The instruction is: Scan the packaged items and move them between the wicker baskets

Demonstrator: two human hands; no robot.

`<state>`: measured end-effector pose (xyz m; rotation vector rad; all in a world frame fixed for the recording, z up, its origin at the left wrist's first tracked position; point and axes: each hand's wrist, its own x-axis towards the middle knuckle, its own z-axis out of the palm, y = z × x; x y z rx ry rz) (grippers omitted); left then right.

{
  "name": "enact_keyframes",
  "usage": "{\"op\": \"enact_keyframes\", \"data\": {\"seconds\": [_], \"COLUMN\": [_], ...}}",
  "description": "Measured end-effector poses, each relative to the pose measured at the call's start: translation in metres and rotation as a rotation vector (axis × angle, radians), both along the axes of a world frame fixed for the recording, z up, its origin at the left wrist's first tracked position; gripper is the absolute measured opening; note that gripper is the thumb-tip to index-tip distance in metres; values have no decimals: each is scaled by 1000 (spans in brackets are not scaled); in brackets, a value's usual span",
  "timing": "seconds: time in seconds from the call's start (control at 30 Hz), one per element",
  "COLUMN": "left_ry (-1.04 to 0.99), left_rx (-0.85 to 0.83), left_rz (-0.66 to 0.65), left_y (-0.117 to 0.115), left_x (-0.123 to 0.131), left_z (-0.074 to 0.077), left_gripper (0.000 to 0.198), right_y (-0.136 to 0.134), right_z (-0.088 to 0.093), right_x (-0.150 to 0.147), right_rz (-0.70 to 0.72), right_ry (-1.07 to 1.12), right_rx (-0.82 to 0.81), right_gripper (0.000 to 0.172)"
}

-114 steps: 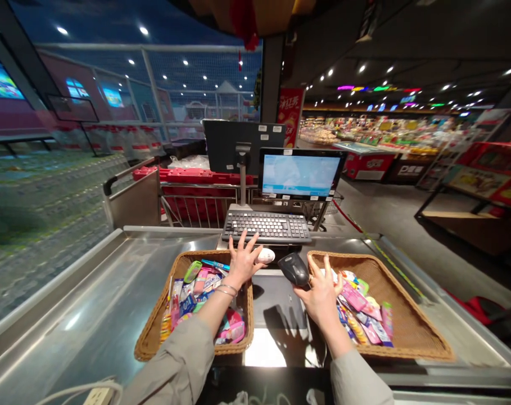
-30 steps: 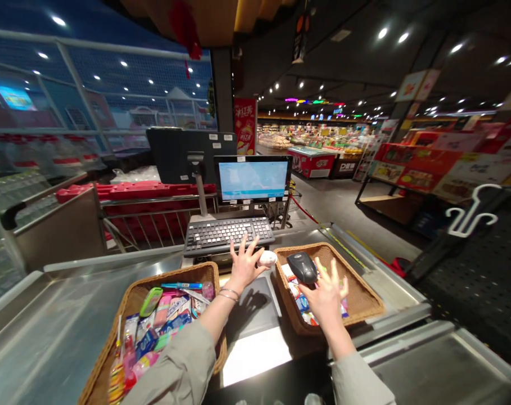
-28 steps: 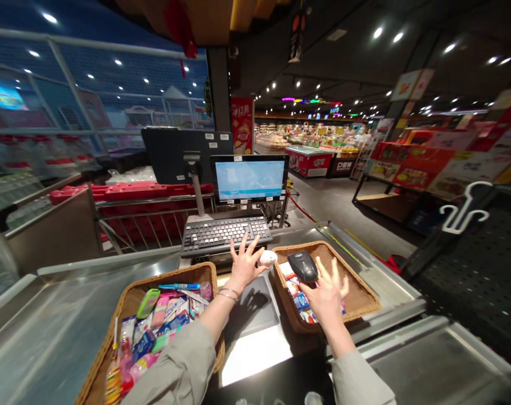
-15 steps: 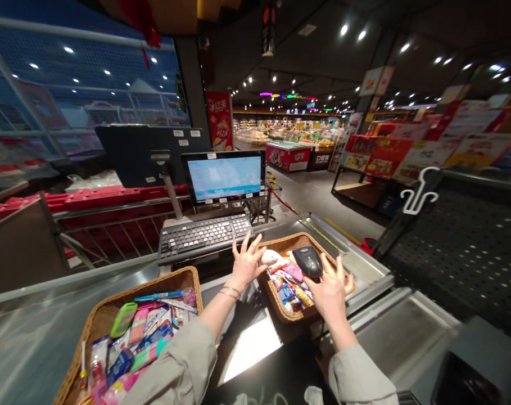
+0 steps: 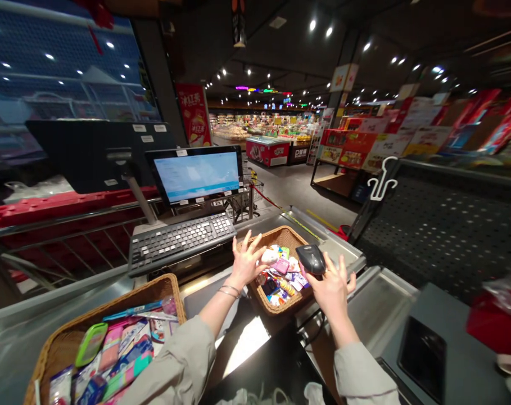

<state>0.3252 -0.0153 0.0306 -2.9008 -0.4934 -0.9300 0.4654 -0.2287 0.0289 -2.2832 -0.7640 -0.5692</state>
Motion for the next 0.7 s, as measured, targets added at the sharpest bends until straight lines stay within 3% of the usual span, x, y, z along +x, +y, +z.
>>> {"op": "enact_keyframes", "data": {"seconds": [0.13, 0.33, 0.7], "left_ry": [29, 26, -1], "left_rx": [3, -15, -46], "left_rz": [-30, 34, 209], "left_y": [-5, -12, 7], "left_x": [10, 17, -24], "left_z": [-3, -7, -2], "left_gripper": [57, 63, 60], "right_y": [-5, -4, 28], "right_z": [-2, -3, 1], "right_x": [2, 2, -10], "right_rz": [-22, -27, 60], "right_ry": [-14, 13, 2], "right_rx": [21, 13, 9], "right_gripper": [38, 37, 40]}}
